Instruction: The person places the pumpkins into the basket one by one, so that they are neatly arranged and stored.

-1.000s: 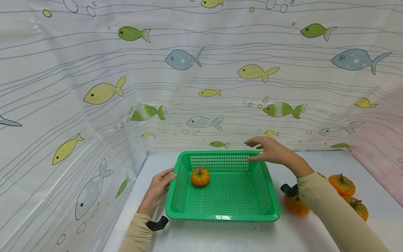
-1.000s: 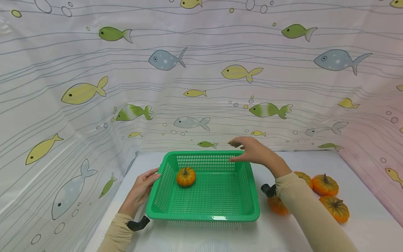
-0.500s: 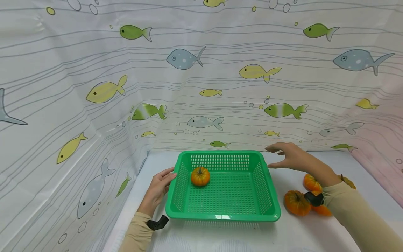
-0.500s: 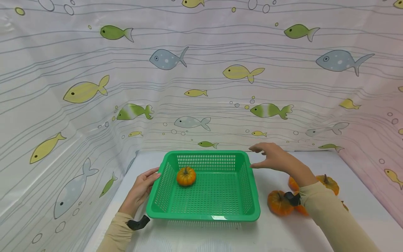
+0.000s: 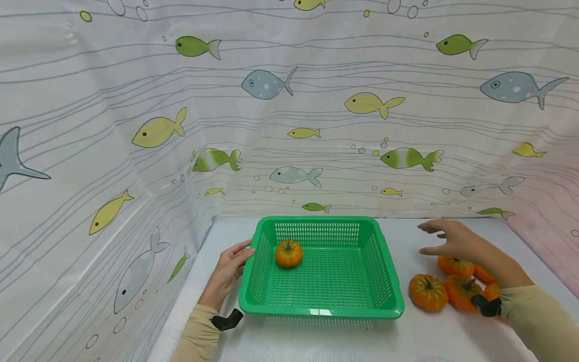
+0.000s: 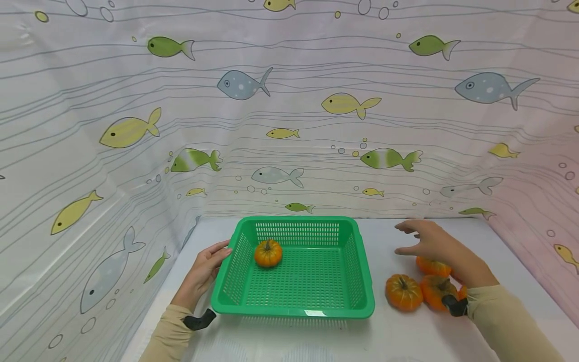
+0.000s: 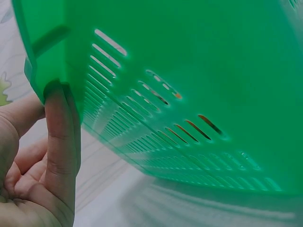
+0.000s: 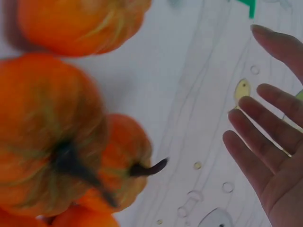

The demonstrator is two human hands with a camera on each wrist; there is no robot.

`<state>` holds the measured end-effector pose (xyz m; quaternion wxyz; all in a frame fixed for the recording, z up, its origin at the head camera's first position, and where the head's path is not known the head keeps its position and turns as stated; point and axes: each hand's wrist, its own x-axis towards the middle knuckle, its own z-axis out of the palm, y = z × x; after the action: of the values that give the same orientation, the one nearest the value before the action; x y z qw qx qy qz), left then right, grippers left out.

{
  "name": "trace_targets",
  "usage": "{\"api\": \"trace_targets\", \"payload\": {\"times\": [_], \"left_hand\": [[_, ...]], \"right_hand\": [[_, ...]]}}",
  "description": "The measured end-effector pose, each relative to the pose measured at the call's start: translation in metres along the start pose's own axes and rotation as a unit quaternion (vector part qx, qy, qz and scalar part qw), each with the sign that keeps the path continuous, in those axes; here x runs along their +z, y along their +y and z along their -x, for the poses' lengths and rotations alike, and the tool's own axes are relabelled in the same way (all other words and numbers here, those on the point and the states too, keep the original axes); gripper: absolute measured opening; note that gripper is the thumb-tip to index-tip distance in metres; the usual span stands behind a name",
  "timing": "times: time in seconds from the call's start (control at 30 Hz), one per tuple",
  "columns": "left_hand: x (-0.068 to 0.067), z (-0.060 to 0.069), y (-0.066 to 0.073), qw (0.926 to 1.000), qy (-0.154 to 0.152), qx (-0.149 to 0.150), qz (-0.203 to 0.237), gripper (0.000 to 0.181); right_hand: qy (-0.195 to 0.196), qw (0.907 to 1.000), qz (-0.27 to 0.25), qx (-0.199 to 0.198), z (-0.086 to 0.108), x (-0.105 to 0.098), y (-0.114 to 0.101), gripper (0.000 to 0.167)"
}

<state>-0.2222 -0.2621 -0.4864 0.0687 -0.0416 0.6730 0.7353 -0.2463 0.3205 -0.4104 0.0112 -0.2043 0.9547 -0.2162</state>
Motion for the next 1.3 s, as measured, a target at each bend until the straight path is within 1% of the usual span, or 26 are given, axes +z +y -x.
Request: {"api": "trace_targets", "payload": {"times": [0.1,0.23,0.3,0.43,0.57,0.87,1.13,1.2,1.3], "left_hand": [[0.000,-0.001,0.000,1.0000,0.002,-0.002,0.003,0.055],[0.000,-0.002,-0.001,1.0000,-0.001,0.001,0.006,0.054],[-0.001,-0.002,-0.001,1.0000,-0.004,0.004,0.007,0.054],[-0.001,-0.002,-0.001,1.0000,-0.005,0.003,0.007,0.054],[-0.001,-0.002,-0.001,1.0000,-0.003,0.000,0.008,0.056],[0.000,-0.002,-0.002,1.0000,0.000,0.000,0.006,0.055],[0.000,-0.002,-0.001,0.9999,-0.003,0.003,0.012,0.054],[0.000,-0.003,-0.001,0.9999,-0.004,0.004,0.014,0.054],[0.000,-0.003,-0.001,0.9999,-0.004,0.003,0.015,0.054]], "right_hand": [[-0.006,0.9998,-0.001,0.019,0.010,0.003,0.014,0.072],[-0.033,0.9976,-0.007,0.061,0.022,0.004,0.029,0.072],[-0.039,0.9967,-0.005,0.071,0.027,0.005,0.036,0.073],[-0.032,0.9968,0.006,0.073,0.034,0.007,0.050,0.075],[-0.035,0.9960,0.011,0.081,0.039,0.009,0.060,0.078],[-0.053,0.9923,0.019,0.111,0.041,0.014,0.070,0.085],[-0.056,0.9894,0.026,0.131,0.041,0.015,0.076,0.090],[-0.056,0.9889,0.025,0.135,0.041,0.016,0.077,0.090],[-0.055,0.9896,0.022,0.131,0.042,0.018,0.078,0.090]]}}
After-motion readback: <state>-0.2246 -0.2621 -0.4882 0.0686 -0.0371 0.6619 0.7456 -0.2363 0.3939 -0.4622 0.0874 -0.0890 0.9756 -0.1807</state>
